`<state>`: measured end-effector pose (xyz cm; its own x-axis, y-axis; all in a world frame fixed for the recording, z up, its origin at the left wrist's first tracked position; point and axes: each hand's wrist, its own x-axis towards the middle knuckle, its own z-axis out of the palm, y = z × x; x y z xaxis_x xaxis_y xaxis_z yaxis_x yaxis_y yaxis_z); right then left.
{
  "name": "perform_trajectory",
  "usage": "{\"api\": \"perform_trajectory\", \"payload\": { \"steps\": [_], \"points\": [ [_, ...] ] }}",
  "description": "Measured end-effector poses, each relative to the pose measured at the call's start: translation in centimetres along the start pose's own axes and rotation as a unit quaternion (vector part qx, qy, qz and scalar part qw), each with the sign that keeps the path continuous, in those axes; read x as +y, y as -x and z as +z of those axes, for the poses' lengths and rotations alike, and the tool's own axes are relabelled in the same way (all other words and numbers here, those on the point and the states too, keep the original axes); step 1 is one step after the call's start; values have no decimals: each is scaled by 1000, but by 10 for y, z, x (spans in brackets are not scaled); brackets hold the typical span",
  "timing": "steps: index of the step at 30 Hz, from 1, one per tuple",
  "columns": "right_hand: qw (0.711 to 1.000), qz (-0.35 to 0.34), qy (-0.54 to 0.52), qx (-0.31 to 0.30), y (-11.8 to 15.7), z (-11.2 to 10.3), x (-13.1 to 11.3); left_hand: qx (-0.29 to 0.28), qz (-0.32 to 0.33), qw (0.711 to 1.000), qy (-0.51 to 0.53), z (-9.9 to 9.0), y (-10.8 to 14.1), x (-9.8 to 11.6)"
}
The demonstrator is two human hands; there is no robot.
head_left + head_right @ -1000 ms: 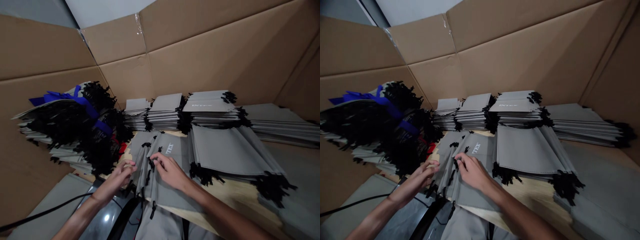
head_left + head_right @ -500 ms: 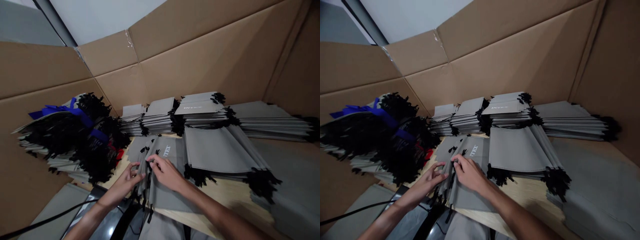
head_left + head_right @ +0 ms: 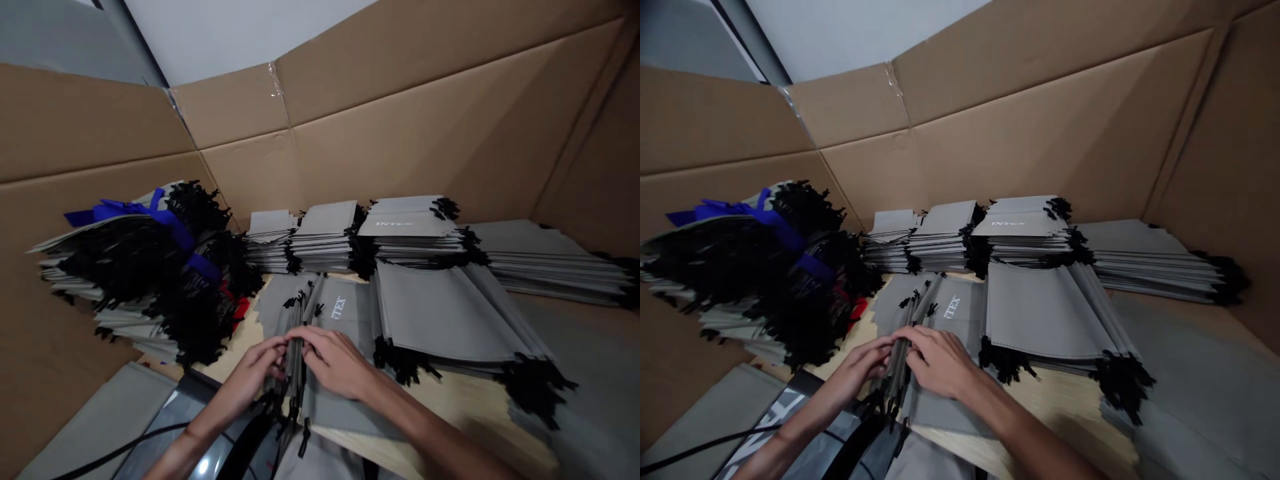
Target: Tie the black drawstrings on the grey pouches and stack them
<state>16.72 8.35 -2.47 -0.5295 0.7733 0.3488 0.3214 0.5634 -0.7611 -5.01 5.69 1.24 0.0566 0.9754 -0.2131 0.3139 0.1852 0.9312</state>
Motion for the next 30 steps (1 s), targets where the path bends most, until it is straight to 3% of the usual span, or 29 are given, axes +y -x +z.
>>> {"api": "perform_trajectory", "payload": {
  "steps": [6, 11, 15, 21, 25, 30],
  "points": [
    [999, 19, 42, 8, -2, 3, -1, 8, 69, 993, -97, -16, 17, 2],
    [996, 23, 86, 19, -1, 13, 4, 15, 94, 977, -190, -30, 40, -10],
    [983, -42, 174, 42, -1, 19, 1, 1, 108, 944, -312, -31, 55, -25],
    [952, -162, 258, -6, -15, 16, -11, 17, 154, 916, -370, -23, 59, -48],
    [948, -232, 209, -60, -22, 20, -7, 18, 187, 900, -393, -19, 65, -49],
    [969, -215, 113, -47, -20, 31, 7, 31, 200, 876, -438, -20, 73, -48]
  ]
}}
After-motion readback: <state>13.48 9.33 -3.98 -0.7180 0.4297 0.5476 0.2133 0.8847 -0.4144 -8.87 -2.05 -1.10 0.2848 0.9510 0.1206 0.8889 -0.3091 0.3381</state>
